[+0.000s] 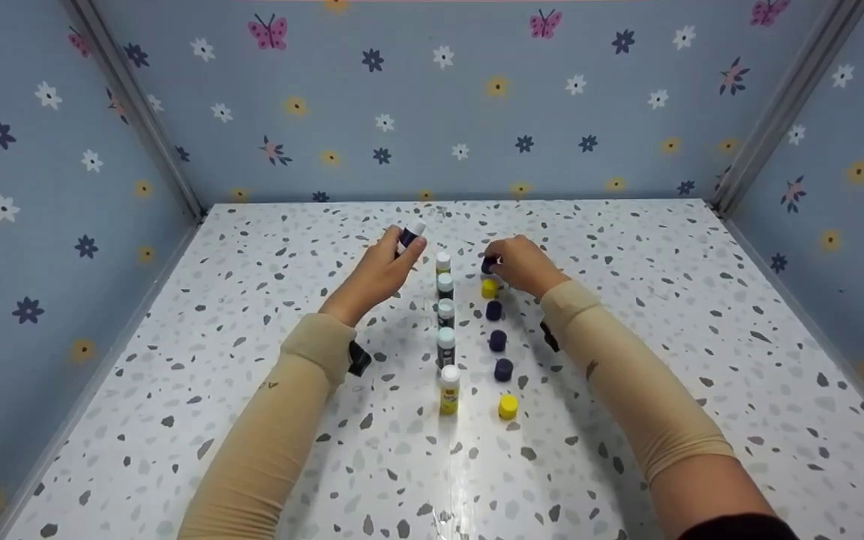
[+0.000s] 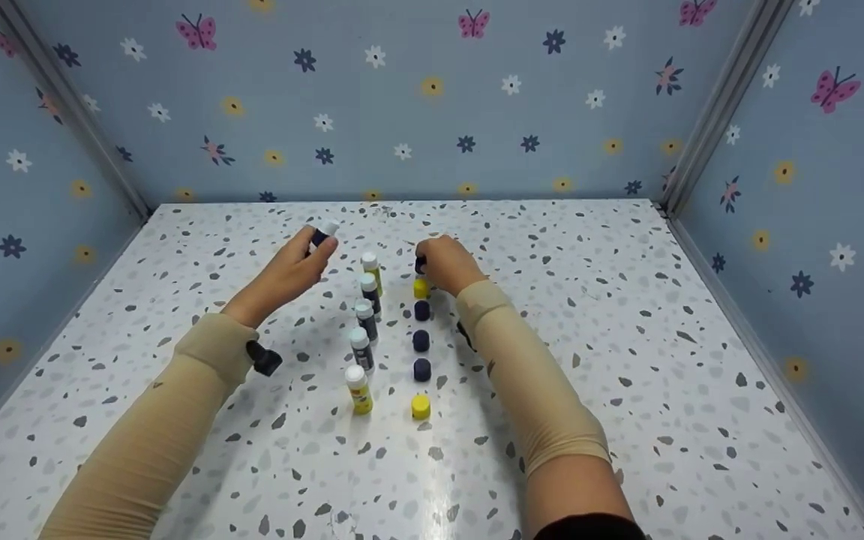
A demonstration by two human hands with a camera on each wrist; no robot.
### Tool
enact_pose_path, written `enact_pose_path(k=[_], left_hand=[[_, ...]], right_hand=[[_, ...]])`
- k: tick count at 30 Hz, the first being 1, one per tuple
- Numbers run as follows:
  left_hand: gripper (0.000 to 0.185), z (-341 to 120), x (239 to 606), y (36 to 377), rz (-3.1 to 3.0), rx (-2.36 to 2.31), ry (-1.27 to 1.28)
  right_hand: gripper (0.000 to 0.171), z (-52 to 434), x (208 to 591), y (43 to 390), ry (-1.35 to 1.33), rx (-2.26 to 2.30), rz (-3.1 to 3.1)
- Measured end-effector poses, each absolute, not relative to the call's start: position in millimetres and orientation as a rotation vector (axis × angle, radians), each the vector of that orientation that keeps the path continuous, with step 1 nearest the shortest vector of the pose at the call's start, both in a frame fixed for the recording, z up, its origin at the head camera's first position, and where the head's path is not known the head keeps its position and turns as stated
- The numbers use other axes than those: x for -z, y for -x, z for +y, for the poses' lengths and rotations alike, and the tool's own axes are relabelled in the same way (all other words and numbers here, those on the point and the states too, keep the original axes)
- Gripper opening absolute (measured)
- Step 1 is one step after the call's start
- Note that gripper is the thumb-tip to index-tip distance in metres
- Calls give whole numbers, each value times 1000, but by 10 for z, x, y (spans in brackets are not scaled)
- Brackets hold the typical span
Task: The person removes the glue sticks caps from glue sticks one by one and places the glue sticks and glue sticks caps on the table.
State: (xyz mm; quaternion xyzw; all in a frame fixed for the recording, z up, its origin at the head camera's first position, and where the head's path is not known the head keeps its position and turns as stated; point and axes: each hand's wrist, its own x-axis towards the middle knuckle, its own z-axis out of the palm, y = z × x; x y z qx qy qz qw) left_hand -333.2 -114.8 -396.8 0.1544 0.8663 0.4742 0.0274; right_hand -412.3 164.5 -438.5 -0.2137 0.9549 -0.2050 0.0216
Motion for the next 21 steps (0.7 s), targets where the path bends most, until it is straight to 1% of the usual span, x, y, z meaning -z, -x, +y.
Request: enact_pose_path(k=[9, 15, 21], left_hand=[[37, -1113, 4006, 3357, 2661, -1487, -477], [39, -1101, 4012, 3379, 2641, -1521, -479], [38, -1097, 4036, 3421, 2668, -1513, -487]], right_hand=[[37, 1596, 4474, 4190, 556, 564, 2947], [37, 1583, 4492, 4199, 531, 538, 2937], [39, 1588, 4491, 4192, 515, 560, 2908]])
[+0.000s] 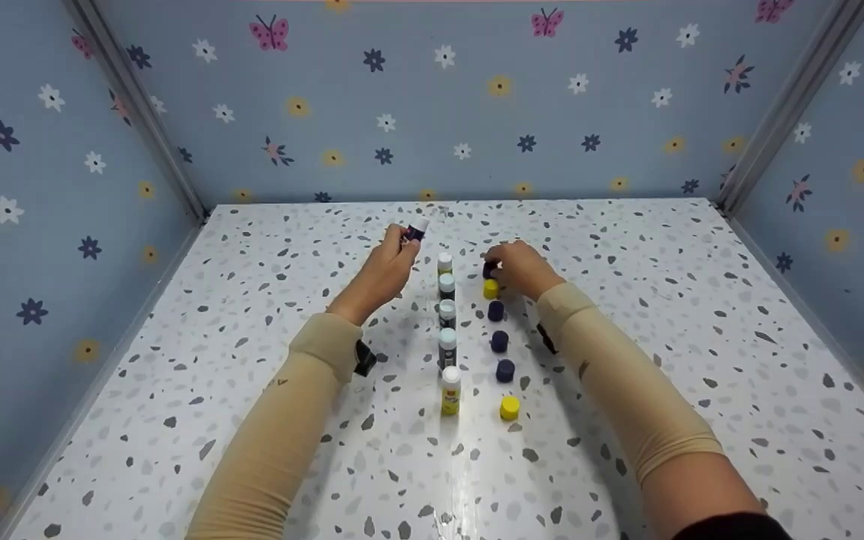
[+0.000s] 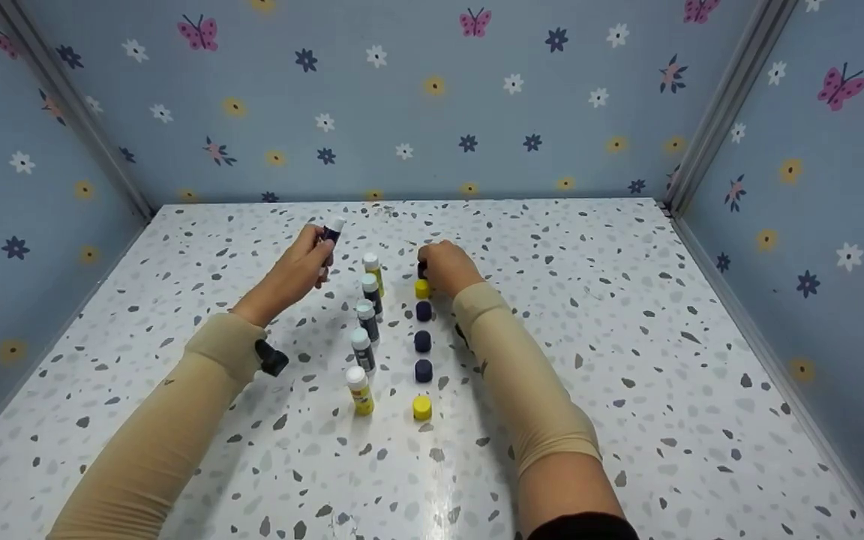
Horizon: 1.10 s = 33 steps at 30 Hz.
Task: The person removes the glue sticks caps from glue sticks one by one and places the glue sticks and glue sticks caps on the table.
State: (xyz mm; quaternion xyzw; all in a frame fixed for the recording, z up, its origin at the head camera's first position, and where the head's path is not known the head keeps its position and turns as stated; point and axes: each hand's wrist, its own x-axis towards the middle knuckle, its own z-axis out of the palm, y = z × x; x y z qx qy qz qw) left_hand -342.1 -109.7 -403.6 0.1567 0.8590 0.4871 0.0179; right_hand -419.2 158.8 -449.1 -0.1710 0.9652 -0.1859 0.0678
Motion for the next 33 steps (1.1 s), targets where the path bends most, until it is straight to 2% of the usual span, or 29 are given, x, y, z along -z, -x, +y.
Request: enact_pose_path(k=[6, 21, 33], left_hand=[[36, -1064, 4076, 3505, 2665, -1564, -490], [32, -1013, 4195, 3736, 2769, -1623, -400], [31, -981, 4351, 3899, 2752, -1580, -344]], right_hand=[[41, 1618, 4468, 4161, 490, 572, 2910], [33, 1820, 4341, 4047, 712, 632, 2964], [33, 1889, 4273, 3915, 727, 579, 2989]])
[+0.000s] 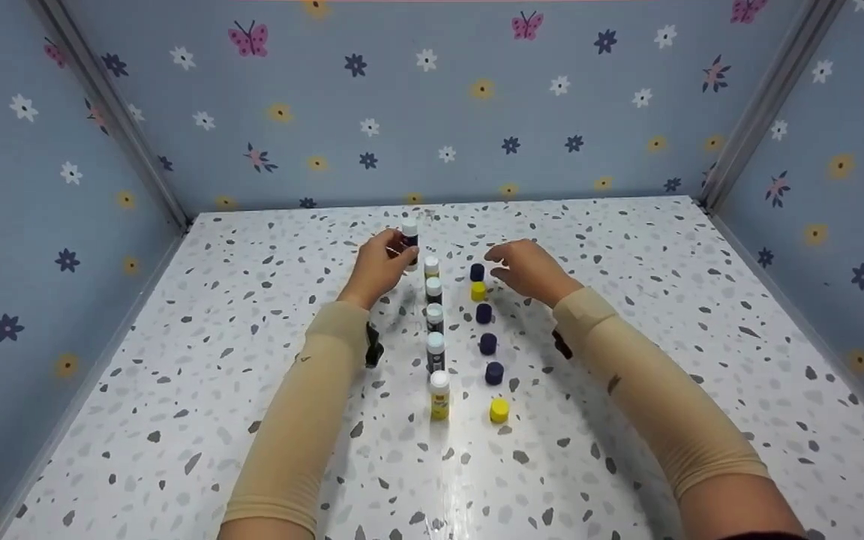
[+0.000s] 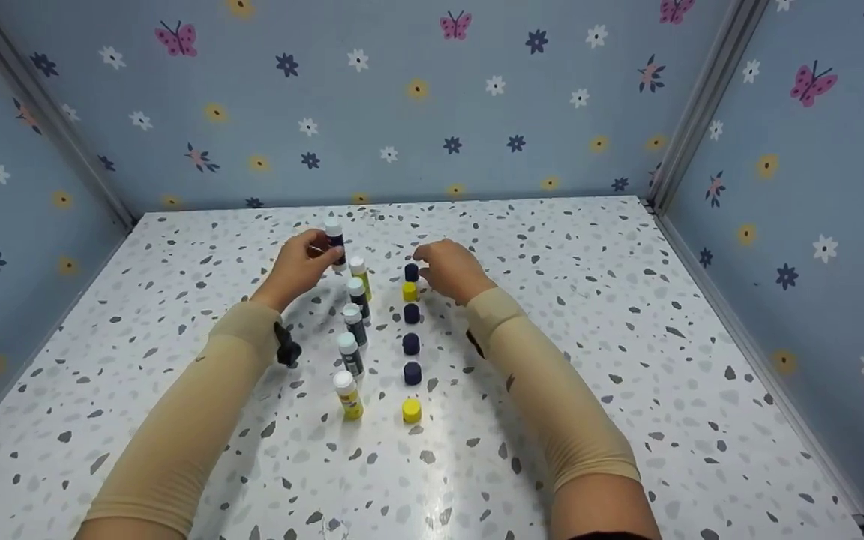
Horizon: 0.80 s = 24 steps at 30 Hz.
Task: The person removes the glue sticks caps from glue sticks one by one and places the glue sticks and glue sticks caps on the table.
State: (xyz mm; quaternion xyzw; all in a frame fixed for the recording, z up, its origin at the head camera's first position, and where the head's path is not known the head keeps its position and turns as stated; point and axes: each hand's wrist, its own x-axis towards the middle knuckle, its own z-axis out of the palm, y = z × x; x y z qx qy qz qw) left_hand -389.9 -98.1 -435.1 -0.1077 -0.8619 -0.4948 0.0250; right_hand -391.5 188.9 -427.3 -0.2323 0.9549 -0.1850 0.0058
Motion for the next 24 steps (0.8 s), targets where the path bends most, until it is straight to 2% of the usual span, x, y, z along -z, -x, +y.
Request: enact_pose_path(k=[24], left_hand=[[27, -843, 4608, 4089, -2806, 1440, 313]], right_hand=[[33, 2161, 4251, 3741, 712, 609, 3025]])
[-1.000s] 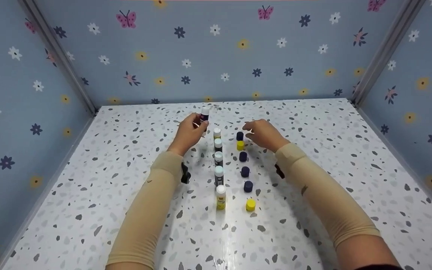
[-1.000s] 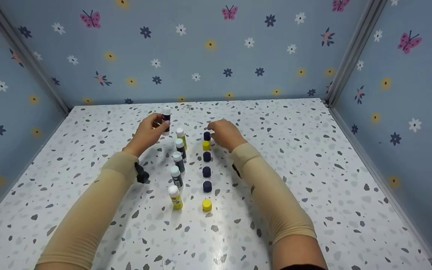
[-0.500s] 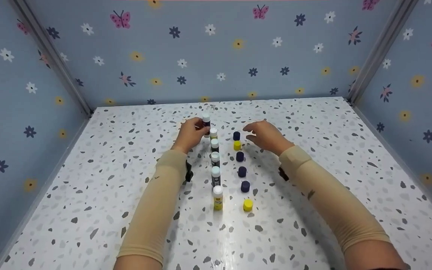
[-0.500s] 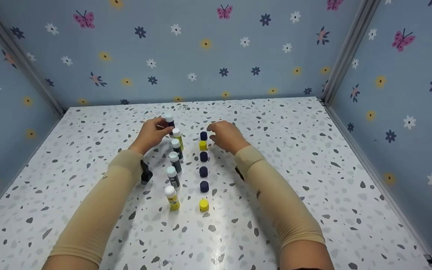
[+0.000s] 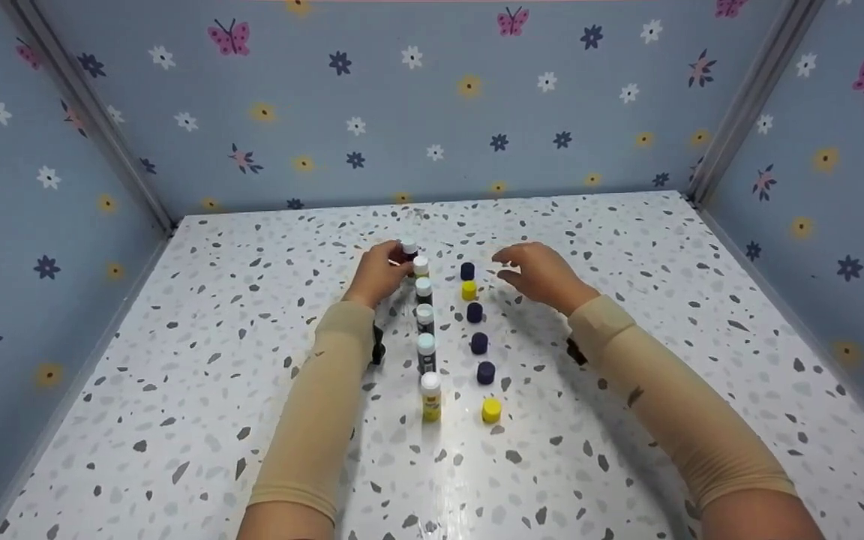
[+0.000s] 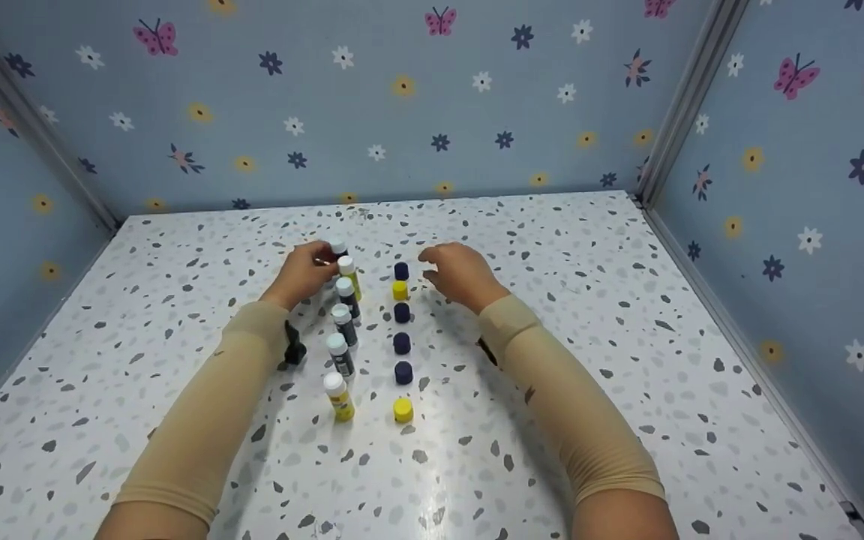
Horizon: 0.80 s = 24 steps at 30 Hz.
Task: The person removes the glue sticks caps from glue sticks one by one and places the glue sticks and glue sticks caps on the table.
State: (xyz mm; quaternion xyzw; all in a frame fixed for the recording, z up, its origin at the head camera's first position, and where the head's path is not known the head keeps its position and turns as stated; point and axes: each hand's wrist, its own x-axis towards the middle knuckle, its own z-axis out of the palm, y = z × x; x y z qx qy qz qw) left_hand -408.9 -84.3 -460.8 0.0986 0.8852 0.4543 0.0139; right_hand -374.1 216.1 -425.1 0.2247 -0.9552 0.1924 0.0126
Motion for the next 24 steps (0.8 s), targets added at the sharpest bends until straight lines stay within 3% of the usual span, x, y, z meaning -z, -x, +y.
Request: enact_pose_path(k=[24], left_hand=[[43, -899, 4536, 4043, 2774, -1285, -314]], right_hand=[[32, 2193, 4244, 3672, -696, -635, -2929]])
